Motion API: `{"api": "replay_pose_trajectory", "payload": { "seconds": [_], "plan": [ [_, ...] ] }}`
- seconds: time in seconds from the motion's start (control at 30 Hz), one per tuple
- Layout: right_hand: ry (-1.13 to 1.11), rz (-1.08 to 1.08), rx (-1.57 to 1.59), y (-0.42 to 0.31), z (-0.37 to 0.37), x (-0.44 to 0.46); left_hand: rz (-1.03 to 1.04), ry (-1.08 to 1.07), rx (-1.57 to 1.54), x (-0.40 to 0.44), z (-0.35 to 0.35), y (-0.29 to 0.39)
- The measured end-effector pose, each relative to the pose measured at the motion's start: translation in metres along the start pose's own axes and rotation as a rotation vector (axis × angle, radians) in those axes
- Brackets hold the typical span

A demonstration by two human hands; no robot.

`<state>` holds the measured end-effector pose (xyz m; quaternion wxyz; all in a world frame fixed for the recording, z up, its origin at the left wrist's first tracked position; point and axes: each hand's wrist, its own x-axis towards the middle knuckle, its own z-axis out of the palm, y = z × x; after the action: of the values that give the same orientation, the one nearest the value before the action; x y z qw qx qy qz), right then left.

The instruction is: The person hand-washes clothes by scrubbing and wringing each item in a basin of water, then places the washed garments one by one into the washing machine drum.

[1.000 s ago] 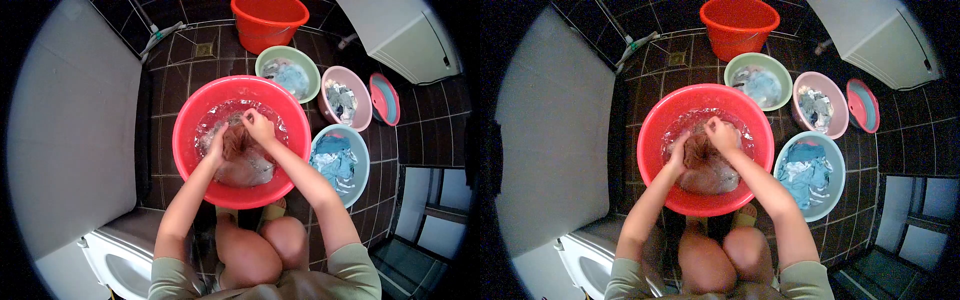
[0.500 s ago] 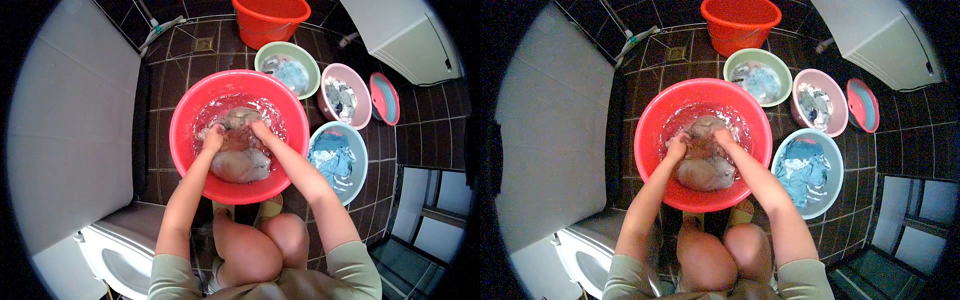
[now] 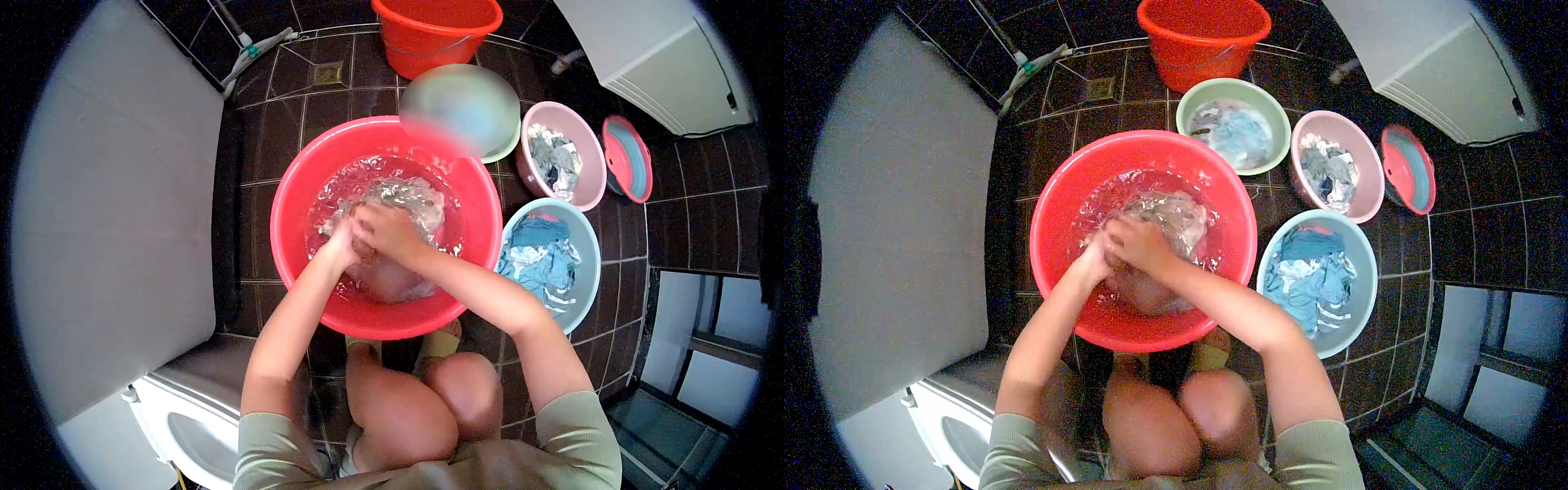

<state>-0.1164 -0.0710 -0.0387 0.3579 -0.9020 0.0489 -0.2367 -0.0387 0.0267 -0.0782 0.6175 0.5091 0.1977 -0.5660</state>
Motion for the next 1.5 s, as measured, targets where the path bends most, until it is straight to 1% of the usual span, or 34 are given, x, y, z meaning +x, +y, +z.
{"api": "replay_pose_trajectory", "payload": {
  "seconds": [0.03, 0.13, 0.17, 0.27, 0.3, 0.4, 0.43, 0.53, 0.63, 0.67, 0.7, 0.73, 0.77, 0.8, 0.83, 0.87, 0.9, 0.93, 0.97, 1.0, 1.03, 1.07, 1.13, 1.2, 1.23, 1.27, 1.3, 1.33, 1.4, 1.43, 1.5],
  "plan": [
    [0.018, 0.113, -0.066, 0.013, 0.004, 0.000, -0.021, 0.022, 0.038, -0.022, 0.020, 0.008],
    [-0.099, 0.315, -0.144, 0.040, -0.011, 0.010, -0.074, -0.242, -0.029, -0.006, 0.016, 0.002],
    [-0.161, 0.363, -0.188, 0.043, -0.017, 0.010, -0.008, -0.120, 0.089, -0.007, 0.015, -0.001],
    [0.020, 0.378, -0.140, 0.043, -0.018, 0.009, 0.319, 0.067, 0.294, 0.004, 0.001, -0.002],
    [-0.030, 0.457, -0.148, 0.044, -0.012, 0.005, 0.490, 0.243, 0.569, 0.010, -0.001, -0.005],
    [-0.356, 0.391, -0.444, 0.054, -0.002, -0.014, 0.677, 0.441, 1.147, 0.019, -0.001, -0.022],
    [-0.490, 0.508, -0.433, 0.054, 0.001, -0.015, 0.747, 0.383, 1.215, 0.027, -0.008, -0.028],
    [-0.598, 0.612, -0.435, 0.068, 0.009, -0.021, 0.475, 0.241, 1.336, 0.035, -0.017, -0.031],
    [-0.584, 0.727, -0.220, 0.077, 0.003, -0.012, 0.432, 0.082, 0.890, 0.034, -0.016, -0.030],
    [-0.475, 0.660, -0.067, 0.076, 0.002, -0.006, 0.419, 0.033, 0.739, 0.035, -0.016, -0.029],
    [-0.365, 0.589, 0.084, 0.074, 0.000, 0.000, 0.280, -0.039, 0.280, 0.045, -0.020, -0.028],
    [-0.253, 0.516, 0.232, 0.073, 0.000, 0.005, 0.241, -0.017, 0.161, 0.027, -0.006, -0.016],
    [-0.093, 0.476, 0.455, 0.071, 0.009, 0.011, 0.200, 0.003, 0.042, -0.011, 0.020, 0.004],
    [-0.127, 0.422, 0.540, 0.064, 0.010, 0.014, 0.155, 0.023, -0.078, -0.030, 0.034, 0.015],
    [-0.161, 0.369, 0.624, 0.049, 0.003, 0.017, 0.180, -0.085, 0.045, -0.019, 0.019, 0.016],
    [-0.198, 0.315, 0.710, 0.032, -0.003, 0.018, 0.182, -0.059, 0.005, -0.008, 0.012, 0.009],
    [-0.171, 0.259, 0.601, 0.004, -0.011, 0.017, 0.183, -0.029, -0.035, -0.022, 0.023, 0.011],
    [-0.161, 0.291, 0.477, -0.005, -0.008, 0.011, 0.184, 0.000, -0.073, -0.029, 0.028, 0.012],
    [-0.151, 0.320, 0.353, -0.012, -0.004, 0.007, 0.132, -0.072, -0.175, -0.007, 0.014, 0.002],
    [-0.143, 0.347, 0.229, -0.015, -0.002, 0.005, 0.136, -0.003, -0.035, -0.015, 0.017, 0.003],
    [-0.130, 0.315, 0.162, -0.005, 0.003, 0.006, 0.140, 0.066, 0.107, -0.029, 0.025, 0.004],
    [-0.132, 0.374, 0.103, 0.007, 0.005, 0.007, 0.143, 0.133, 0.249, -0.037, 0.028, 0.005],
    [-0.129, 0.487, -0.026, 0.031, 0.001, 0.012, 0.115, 0.001, 0.332, -0.034, 0.029, 0.008],
    [-0.109, 0.478, -0.169, 0.053, 0.001, 0.007, 0.236, -0.006, 0.388, -0.041, 0.040, -0.001],
    [-0.105, 0.456, -0.226, 0.053, -0.004, 0.009, 0.196, -0.010, 0.545, -0.024, 0.026, -0.002],
    [-0.103, 0.435, -0.282, 0.052, -0.007, 0.009, 0.282, 0.063, 0.745, -0.009, 0.014, -0.007],
    [-0.041, 0.409, -0.367, 0.044, -0.012, 0.014, 0.371, 0.140, 0.947, -0.010, 0.014, -0.004],
    [-0.078, 0.391, -0.408, 0.038, -0.022, 0.020, 0.460, 0.221, 1.150, -0.012, 0.013, -0.002],
    [-0.051, 0.207, -0.417, 0.047, -0.024, 0.017, 0.600, 0.349, 1.500, -0.037, 0.021, -0.003],
    [-0.188, 0.190, -0.405, 0.049, -0.021, 0.010, 0.669, 0.414, 1.673, -0.047, 0.026, -0.003],
    [-0.465, 0.151, -0.379, 0.050, -0.015, -0.006, 0.525, 0.259, 1.829, -0.031, 0.016, -0.008]
  ]
}}
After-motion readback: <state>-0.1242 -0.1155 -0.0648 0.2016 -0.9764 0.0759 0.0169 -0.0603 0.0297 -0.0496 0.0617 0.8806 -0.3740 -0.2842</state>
